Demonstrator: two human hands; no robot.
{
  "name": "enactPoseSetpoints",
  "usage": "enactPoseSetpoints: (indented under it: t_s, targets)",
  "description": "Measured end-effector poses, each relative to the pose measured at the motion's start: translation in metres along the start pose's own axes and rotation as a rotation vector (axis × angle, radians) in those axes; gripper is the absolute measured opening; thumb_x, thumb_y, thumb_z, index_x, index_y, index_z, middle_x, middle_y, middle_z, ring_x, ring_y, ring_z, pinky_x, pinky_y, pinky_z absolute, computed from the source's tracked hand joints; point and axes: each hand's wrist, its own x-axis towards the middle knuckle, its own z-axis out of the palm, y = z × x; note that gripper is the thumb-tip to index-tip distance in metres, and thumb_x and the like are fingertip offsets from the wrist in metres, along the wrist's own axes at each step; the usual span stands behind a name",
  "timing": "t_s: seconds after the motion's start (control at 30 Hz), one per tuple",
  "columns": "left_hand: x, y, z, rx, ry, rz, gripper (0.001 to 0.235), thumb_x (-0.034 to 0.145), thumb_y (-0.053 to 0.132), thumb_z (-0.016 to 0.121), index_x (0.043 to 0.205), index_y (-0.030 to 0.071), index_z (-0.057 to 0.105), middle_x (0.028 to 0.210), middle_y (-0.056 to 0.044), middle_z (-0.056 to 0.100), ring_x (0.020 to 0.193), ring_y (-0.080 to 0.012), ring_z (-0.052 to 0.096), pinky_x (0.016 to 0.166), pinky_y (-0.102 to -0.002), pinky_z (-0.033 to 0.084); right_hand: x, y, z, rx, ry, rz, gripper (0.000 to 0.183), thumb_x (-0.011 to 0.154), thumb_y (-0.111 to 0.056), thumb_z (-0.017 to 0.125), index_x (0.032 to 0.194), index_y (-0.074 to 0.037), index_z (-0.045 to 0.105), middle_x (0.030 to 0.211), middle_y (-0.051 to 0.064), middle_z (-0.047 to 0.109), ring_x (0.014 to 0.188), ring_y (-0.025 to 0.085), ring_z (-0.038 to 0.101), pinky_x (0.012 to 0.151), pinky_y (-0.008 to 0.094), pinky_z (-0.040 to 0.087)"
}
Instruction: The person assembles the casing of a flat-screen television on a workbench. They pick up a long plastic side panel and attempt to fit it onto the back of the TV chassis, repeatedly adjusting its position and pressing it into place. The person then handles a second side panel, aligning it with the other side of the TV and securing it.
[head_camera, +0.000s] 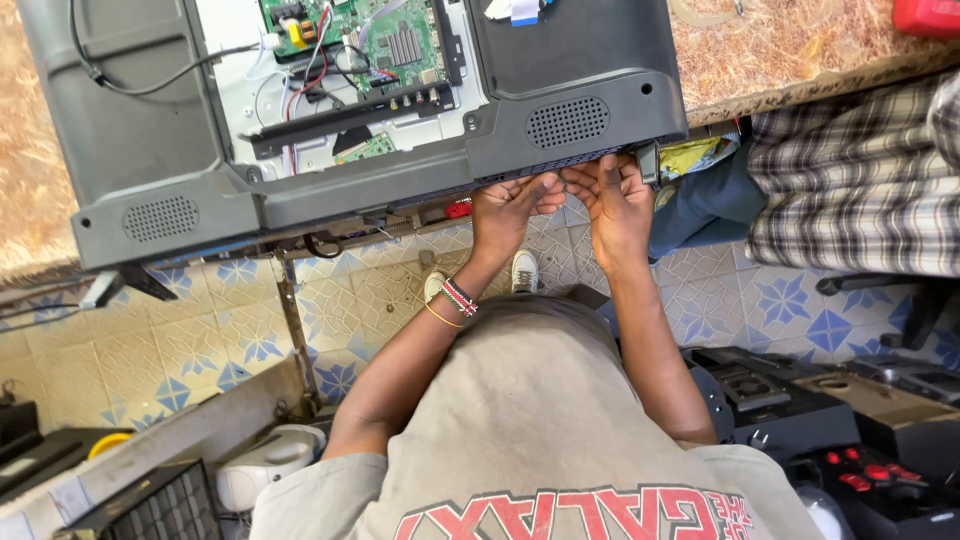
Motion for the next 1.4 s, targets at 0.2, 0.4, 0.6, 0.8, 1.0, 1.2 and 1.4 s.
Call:
enactPoseSetpoints:
  t_s: [0.2, 0.4, 0.6, 0.8, 1.0, 1.2, 1.4]
  targets:
    - [0.000, 0.006, -0.006, 0.076, -0.058, 0.048, 0.022, 0.094, 0.015, 0.079, 0.101, -0.005, 0.076, 0.091, -0.020, 0.078, 0.080, -0.0211, 0.078, 0.072, -0.030, 0.067, 0.010, 0.023, -0.016, 0.080, 0.040, -0.015, 0.021, 0.106, -0.027, 0.063, 0.102, -0.008, 0.053, 0.101, 0.022, 0.075, 0.095, 0.033, 0.078, 0.079, 0.033, 0.066]
    - [-0.005, 0.008, -0.011, 0.080, -0.131, 0.050, 0.025, 0.102, 0.019, 0.070, 0.101, -0.005, 0.075, 0.089, -0.020, 0.078, 0.079, -0.0206, 0.077, 0.073, -0.031, 0.068, 0.001, 0.015, 0.000, 0.067, 0.080, -0.019, 0.024, 0.106, -0.031, 0.061, 0.102, -0.009, 0.053, 0.100, 0.018, 0.075, 0.094, 0.029, 0.078, 0.079, 0.030, 0.066]
    - [-0.013, 0.024, -0.023, 0.033, -0.167, -0.003, 0.025, 0.101, 0.018, 0.070, 0.104, -0.006, 0.071, 0.092, -0.020, 0.078, 0.081, -0.0221, 0.078, 0.073, -0.030, 0.068, -0.007, 0.011, 0.008, 0.049, 0.082, 0.039, 0.035, 0.107, -0.046, 0.054, 0.101, -0.012, 0.051, 0.103, 0.022, 0.074, 0.100, 0.035, 0.077, 0.085, 0.039, 0.064]
    - [-0.022, 0.041, -0.038, 0.015, -0.171, -0.064, 0.026, 0.103, 0.022, 0.067, 0.107, -0.004, 0.069, 0.092, -0.018, 0.078, 0.080, -0.0195, 0.078, 0.073, -0.028, 0.068, -0.024, -0.005, 0.035, -0.075, -0.053, 0.071, 0.064, 0.101, -0.076, 0.036, 0.109, -0.013, 0.046, 0.116, 0.022, 0.066, 0.116, 0.041, 0.067, 0.094, 0.053, 0.054]
    - [-0.086, 0.141, -0.018, 0.795, -0.483, 0.091, 0.015, 0.096, 0.033, 0.071, 0.101, 0.021, 0.079, 0.072, 0.003, 0.076, 0.068, -0.0088, 0.076, 0.060, -0.022, 0.060, -0.013, -0.014, 0.059, -0.114, 0.124, 0.145, 0.085, 0.095, -0.074, 0.058, 0.130, -0.003, 0.025, 0.094, 0.019, 0.059, 0.094, 0.044, 0.073, 0.086, 0.062, 0.060]
    - [-0.033, 0.189, 0.028, 1.659, -0.465, 0.785, 0.119, 0.070, 0.040, 0.099, 0.160, 0.012, 0.027, 0.151, -0.024, 0.051, 0.147, -0.0423, 0.044, 0.122, -0.055, 0.038, -0.002, -0.006, 0.049, -0.164, 0.111, 0.065, 0.082, 0.103, -0.060, 0.061, 0.137, 0.007, 0.029, 0.094, 0.010, 0.053, 0.090, 0.036, 0.073, 0.081, 0.051, 0.066]
    - [0.023, 0.118, 0.021, 1.968, -0.287, 1.013, 0.102, 0.081, 0.029, 0.091, 0.160, 0.012, 0.029, 0.129, -0.017, 0.059, 0.123, -0.0327, 0.063, 0.112, -0.048, 0.050, -0.006, -0.027, 0.055, -0.098, 0.186, 0.225, 0.088, 0.085, -0.078, 0.063, 0.122, 0.001, 0.051, 0.089, 0.019, 0.070, 0.082, 0.036, 0.078, 0.077, 0.055, 0.065]
